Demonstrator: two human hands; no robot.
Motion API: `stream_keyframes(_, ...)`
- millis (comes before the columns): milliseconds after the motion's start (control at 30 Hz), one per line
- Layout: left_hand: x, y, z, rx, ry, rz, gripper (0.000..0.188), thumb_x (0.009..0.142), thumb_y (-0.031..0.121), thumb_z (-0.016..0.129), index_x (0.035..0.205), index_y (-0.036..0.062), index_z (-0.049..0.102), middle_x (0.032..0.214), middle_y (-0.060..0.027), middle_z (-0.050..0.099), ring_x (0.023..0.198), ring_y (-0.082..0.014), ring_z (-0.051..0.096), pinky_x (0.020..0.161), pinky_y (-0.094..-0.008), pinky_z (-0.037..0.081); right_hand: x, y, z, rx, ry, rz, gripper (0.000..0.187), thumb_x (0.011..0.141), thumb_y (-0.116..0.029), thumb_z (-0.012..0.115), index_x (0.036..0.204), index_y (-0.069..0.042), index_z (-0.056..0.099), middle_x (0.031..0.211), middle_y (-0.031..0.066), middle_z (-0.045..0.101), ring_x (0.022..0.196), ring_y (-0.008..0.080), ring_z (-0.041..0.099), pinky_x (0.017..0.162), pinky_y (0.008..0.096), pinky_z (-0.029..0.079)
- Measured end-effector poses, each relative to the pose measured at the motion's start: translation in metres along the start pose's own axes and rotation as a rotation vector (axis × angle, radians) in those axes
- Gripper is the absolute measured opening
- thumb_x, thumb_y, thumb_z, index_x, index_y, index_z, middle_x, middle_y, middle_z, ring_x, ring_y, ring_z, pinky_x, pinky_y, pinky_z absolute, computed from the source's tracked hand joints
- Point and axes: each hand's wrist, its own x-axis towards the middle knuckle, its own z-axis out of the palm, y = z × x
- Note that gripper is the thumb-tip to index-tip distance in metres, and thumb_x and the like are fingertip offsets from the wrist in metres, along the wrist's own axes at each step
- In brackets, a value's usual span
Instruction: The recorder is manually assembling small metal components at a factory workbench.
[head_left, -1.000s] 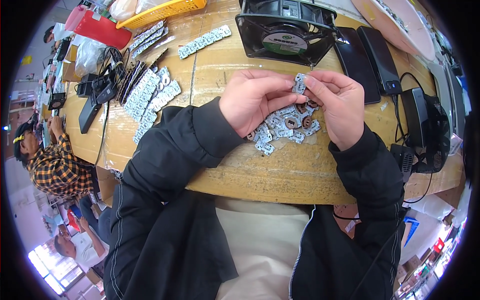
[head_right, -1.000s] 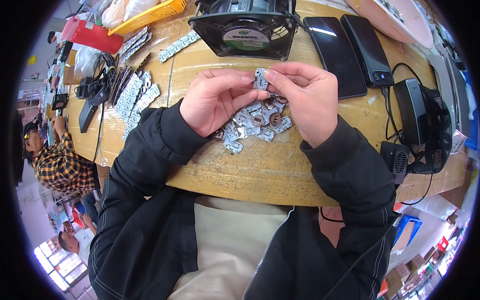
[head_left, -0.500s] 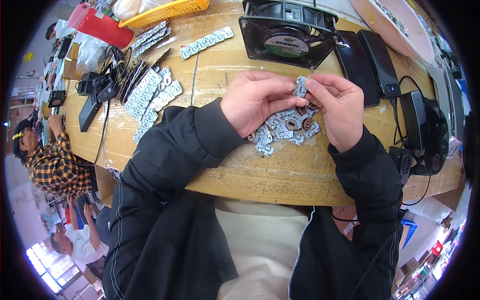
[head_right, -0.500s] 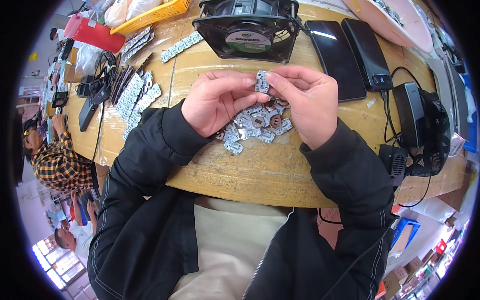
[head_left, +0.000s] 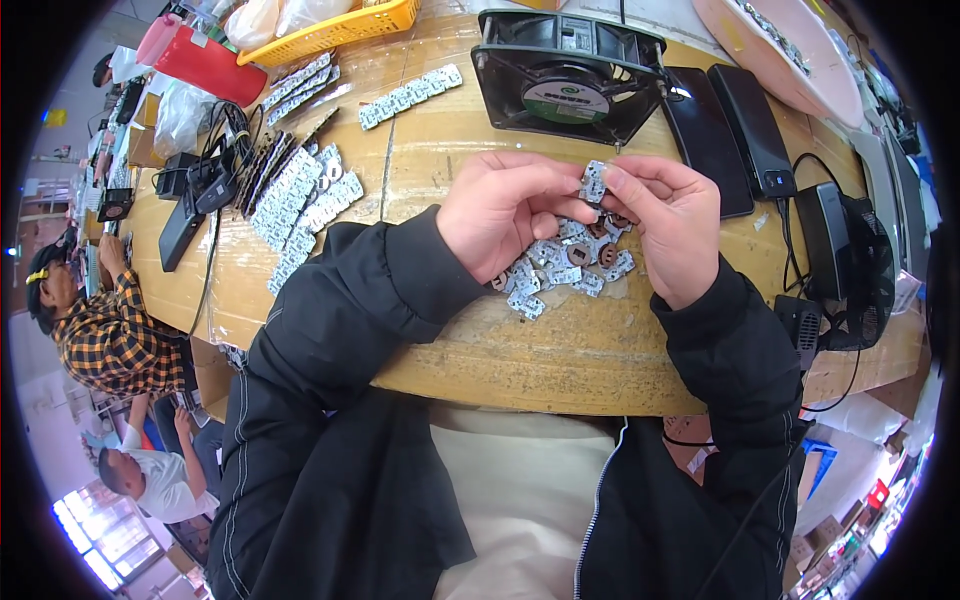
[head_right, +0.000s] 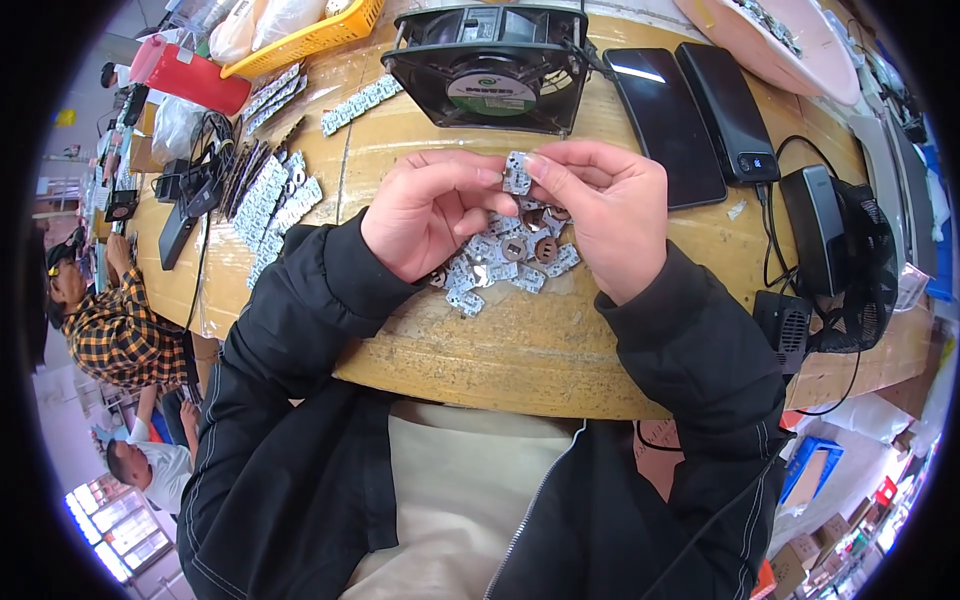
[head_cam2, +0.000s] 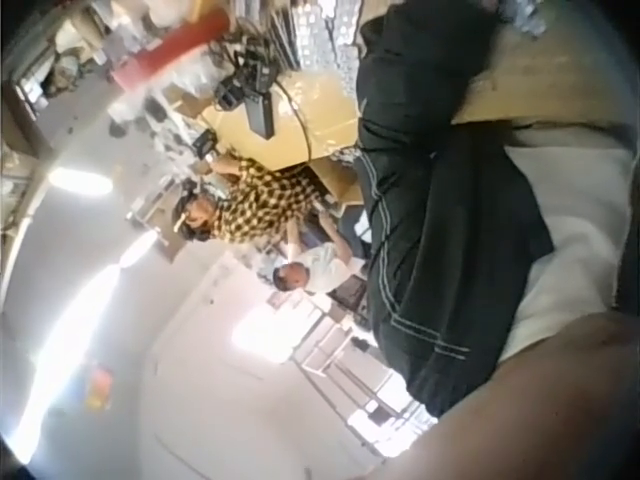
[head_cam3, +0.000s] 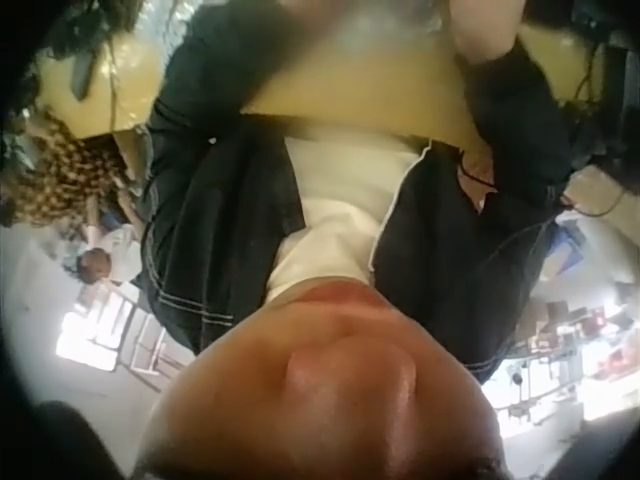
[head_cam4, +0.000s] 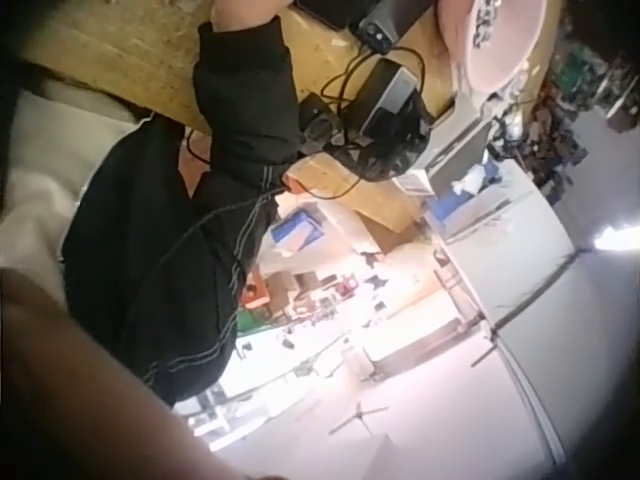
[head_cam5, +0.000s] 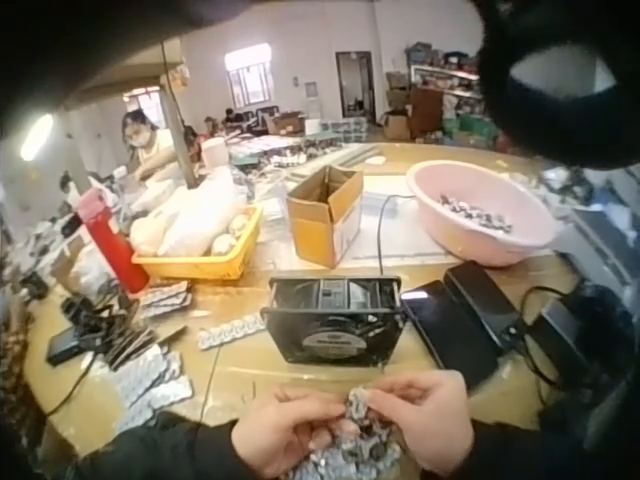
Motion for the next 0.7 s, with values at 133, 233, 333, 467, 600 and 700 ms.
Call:
stream_keyframes(133,0.0006,0.0021,0.0031,0.031,0.004,0.009,0.017,0.088,0.003,0.06,0.1,-0.0079,0.064,0.09,-0.0142,0.07,0.078,-0.0169,0.069,0.056,-0.0205,0.045,0.0016,-0.0005,0.0003,-0.012,0.007,-0.009,0.015,0.088,-0.002,0.066,0.101,0.006,0.065,0.092,0.0133,0.07,0.077,0.0137,0.067,0.072,0.0237,0.055)
stream_keyframes(233,0.0016,-0.0016,0.0008,0.069,0.02,0.023,0.016,0.088,0.003,0.06,0.099,-0.0079,0.064,0.088,-0.0146,0.069,0.078,-0.0165,0.069,0.057,-0.0204,0.045,-0.0004,0.0011,-0.0001,-0.013,0.013,-0.01,0.016,0.088,-0.002,0.067,0.101,0.006,0.065,0.093,0.0134,0.07,0.077,0.0137,0.067,0.072,0.0236,0.055)
stream_keyframes(333,0.0016,0.0009,0.0041,0.028,-0.005,0.028,0.016,0.088,0.003,0.059,0.099,-0.0083,0.064,0.088,-0.016,0.069,0.077,-0.0166,0.068,0.058,-0.0206,0.046,0.0016,-0.0004,-0.0004,-0.019,0.01,-0.005,0.016,0.088,-0.002,0.066,0.101,0.007,0.065,0.093,0.0136,0.07,0.078,0.0139,0.067,0.072,0.0237,0.055)
stream_keyframes(467,0.0011,0.0007,0.0049,-0.017,0.039,0.043,0.017,0.088,0.003,0.059,0.099,-0.0091,0.064,0.087,-0.0172,0.069,0.077,-0.017,0.068,0.06,-0.0211,0.048,0.0015,-0.0003,0.0007,0.004,0.018,-0.014,0.016,0.088,-0.002,0.067,0.101,0.007,0.065,0.093,0.0135,0.07,0.078,0.0139,0.067,0.072,0.0237,0.055)
stream_keyframes(600,0.0002,-0.0013,0.0012,0.026,-0.016,0.033,0.016,0.089,0.002,0.058,0.098,-0.0094,0.063,0.089,-0.0183,0.069,0.079,-0.0184,0.069,0.062,-0.0216,0.049,-0.0003,-0.0004,0.0004,-0.01,0.01,-0.004,0.016,0.088,-0.002,0.066,0.102,0.007,0.065,0.093,0.0135,0.07,0.078,0.014,0.067,0.072,0.0239,0.054)
stream_keyframes(700,0.0015,-0.0005,0.0015,0.004,-0.019,0.047,0.017,0.089,0.002,0.059,0.099,-0.0097,0.063,0.089,-0.0185,0.069,0.079,-0.0187,0.069,0.061,-0.0215,0.049,0.0018,-0.0007,-0.0007,-0.007,0.01,-0.001,0.016,0.088,-0.002,0.067,0.102,0.007,0.065,0.093,0.0133,0.07,0.078,0.0139,0.067,0.072,0.0237,0.054)
